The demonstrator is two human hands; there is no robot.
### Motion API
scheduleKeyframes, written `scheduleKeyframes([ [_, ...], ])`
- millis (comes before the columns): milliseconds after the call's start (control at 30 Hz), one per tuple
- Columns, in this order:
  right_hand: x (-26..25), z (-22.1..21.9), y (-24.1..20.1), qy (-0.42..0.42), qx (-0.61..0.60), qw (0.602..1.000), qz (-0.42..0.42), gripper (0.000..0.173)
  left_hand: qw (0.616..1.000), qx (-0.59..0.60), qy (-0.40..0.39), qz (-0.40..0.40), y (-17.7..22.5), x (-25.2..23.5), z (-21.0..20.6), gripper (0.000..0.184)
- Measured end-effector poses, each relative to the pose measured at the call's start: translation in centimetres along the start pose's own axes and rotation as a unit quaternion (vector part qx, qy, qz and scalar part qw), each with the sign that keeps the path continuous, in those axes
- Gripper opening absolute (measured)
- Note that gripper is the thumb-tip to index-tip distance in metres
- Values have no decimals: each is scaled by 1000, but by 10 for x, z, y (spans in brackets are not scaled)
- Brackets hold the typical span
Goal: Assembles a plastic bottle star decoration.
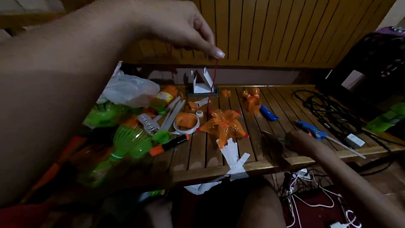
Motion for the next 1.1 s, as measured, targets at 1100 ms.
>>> scheduleKeyframes([
  [1100, -89, 142, -8, 228, -305, 915, 132, 32, 887, -22, 360, -288, -35, 111, -221, 20],
])
Point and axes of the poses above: each hand's wrist, its own x-axis away from the middle knuckle, its own z-axis out of the back of the hand, y = z × x, the point moved 9 cm from there along -x, towards the middle knuckle, and after that the axes turned 5 degrees about y, right-handed, at the moved point
